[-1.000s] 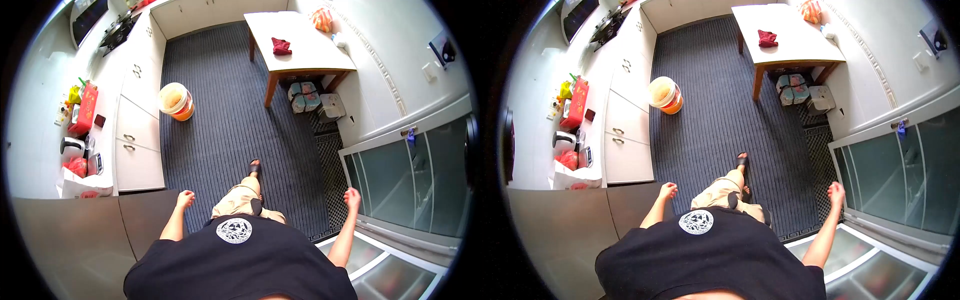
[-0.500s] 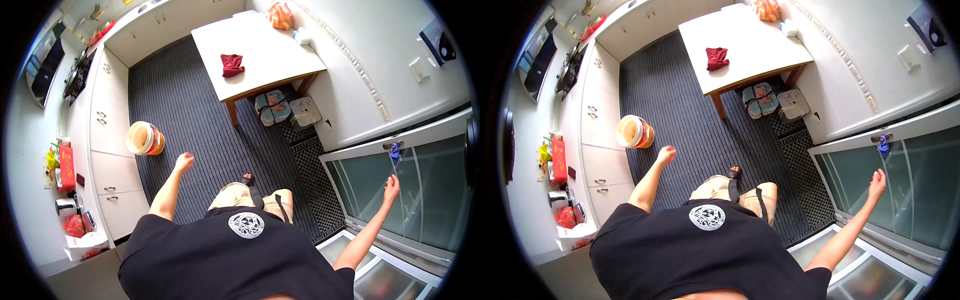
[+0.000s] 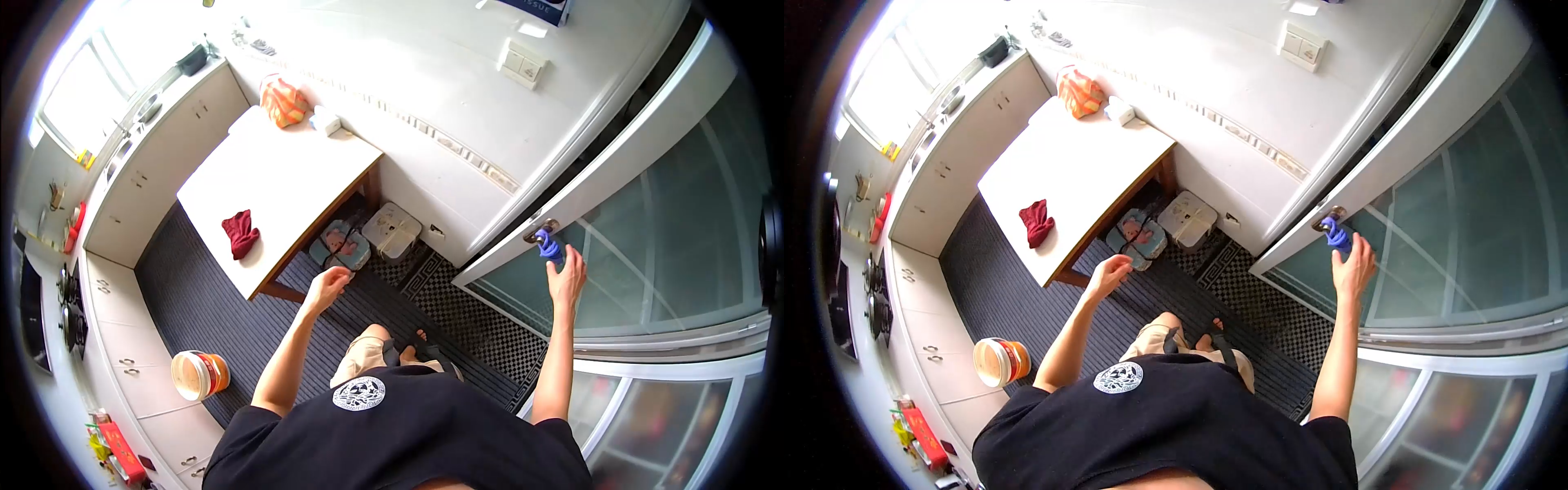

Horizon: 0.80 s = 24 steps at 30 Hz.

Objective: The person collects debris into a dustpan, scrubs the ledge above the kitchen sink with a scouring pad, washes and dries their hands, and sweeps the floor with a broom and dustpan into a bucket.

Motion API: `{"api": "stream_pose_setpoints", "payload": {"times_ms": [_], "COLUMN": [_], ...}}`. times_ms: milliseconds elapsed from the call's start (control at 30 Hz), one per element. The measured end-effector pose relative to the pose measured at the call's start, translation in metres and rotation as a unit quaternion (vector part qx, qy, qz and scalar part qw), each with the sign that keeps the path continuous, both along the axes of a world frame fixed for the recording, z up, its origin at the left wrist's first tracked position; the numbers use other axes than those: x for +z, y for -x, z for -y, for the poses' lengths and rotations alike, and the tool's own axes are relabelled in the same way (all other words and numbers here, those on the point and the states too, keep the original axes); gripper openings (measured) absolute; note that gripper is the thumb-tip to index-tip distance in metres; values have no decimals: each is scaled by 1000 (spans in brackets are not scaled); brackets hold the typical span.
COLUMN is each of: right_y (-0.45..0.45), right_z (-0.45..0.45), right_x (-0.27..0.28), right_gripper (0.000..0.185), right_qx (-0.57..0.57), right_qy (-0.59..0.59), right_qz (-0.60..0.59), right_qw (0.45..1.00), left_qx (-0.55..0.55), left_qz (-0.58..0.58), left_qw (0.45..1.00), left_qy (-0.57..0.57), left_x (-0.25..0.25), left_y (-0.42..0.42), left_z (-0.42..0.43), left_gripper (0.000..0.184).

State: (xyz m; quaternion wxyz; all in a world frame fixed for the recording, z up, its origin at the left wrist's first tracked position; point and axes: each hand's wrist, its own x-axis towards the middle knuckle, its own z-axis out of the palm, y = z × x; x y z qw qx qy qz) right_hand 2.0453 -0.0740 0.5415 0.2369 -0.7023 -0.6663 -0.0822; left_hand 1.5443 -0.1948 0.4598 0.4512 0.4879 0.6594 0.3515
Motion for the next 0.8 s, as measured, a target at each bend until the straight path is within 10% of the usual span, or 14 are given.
{"api": "stream_pose_setpoints", "payload": {"times_ms": [533,800], "right_y": [11,9], "right_z": [-45,-23], "right_x": [-28,-53], "right_gripper": [51,43], "right_qx": [-47,-109], "right_qy": [79,70], "right_qz": [1,49], "right_qw": [996,990], "left_qx": [-217,-154], "left_qz": [-21,-165], "left_qw": [963,974], "left_qy": [-156,29], "left_x": [71,-69], "left_y": [-36,114], "left_z": [-204,-133], "left_gripper": [22,30]}}
